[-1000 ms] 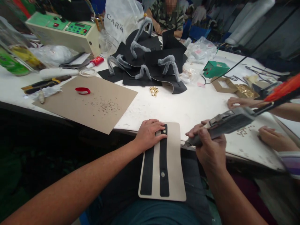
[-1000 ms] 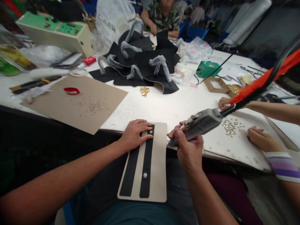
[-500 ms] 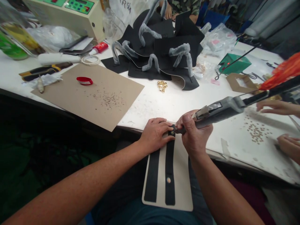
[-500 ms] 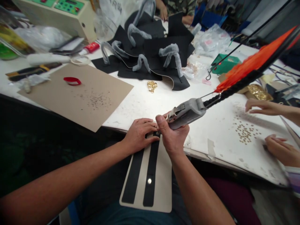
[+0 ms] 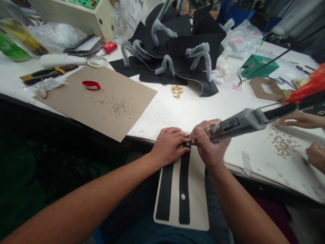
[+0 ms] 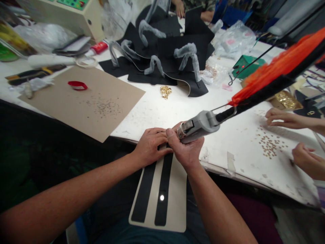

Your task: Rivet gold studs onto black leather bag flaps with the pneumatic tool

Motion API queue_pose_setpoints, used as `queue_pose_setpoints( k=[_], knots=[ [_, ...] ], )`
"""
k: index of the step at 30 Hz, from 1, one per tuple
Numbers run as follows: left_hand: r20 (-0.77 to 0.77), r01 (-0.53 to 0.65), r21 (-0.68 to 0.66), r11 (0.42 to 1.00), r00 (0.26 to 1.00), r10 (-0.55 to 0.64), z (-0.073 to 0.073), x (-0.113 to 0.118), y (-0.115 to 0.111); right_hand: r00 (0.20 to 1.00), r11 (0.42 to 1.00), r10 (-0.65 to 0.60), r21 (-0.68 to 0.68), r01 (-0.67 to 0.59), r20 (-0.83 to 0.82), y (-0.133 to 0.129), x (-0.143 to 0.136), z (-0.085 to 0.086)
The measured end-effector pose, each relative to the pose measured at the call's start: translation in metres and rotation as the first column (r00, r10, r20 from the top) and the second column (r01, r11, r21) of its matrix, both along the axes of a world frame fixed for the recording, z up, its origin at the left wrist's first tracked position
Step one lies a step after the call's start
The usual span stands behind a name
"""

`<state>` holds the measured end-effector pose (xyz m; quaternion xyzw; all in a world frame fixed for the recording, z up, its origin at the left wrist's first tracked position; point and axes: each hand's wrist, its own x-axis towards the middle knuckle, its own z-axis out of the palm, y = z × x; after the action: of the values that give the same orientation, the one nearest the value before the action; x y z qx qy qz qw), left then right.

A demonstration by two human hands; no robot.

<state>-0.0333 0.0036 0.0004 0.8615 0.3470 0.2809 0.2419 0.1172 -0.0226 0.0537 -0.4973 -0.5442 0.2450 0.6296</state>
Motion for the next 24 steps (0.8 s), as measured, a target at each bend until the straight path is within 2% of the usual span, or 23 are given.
queue_pose_setpoints(
  k=[6, 9, 13, 18, 21, 24],
  knots=[
    [-0.015, -0.023, 0.001, 1.0, 1.0, 0.023, -0.001, 0.001, 0.0, 0.977, 0.977, 0.212, -0.007, -0.212, 0.015, 0.005, 0.006, 0.001],
    [-0.003, -0.027, -0.012, 1.0, 1.0, 0.027, -0.001, 0.001, 0.0, 0.966, 0.966, 0.257, -0.048, -0.255, 0.044, 0.007, 0.007, 0.0],
    [0.006, -0.029, -0.024, 0.999, 1.0, 0.029, 0.0, 0.001, -0.001, 0.95, 0.95, 0.311, -0.005, -0.311, -0.033, 0.009, 0.007, -0.005],
    [0.018, -0.022, -0.009, 1.0, 1.0, 0.022, -0.001, 0.0, -0.001, 0.967, 0.968, 0.247, -0.023, -0.249, -0.062, 0.012, 0.005, -0.006],
    [0.018, -0.038, 0.011, 0.999, 0.999, 0.038, -0.004, 0.001, 0.0, 0.979, 0.976, 0.205, -0.083, -0.202, 0.018, 0.014, 0.0, 0.002],
    [0.01, -0.066, 0.006, 0.998, 0.998, 0.066, -0.006, 0.003, 0.002, 0.969, 0.97, 0.228, -0.112, -0.218, 0.096, 0.015, -0.007, 0.01]
  ],
)
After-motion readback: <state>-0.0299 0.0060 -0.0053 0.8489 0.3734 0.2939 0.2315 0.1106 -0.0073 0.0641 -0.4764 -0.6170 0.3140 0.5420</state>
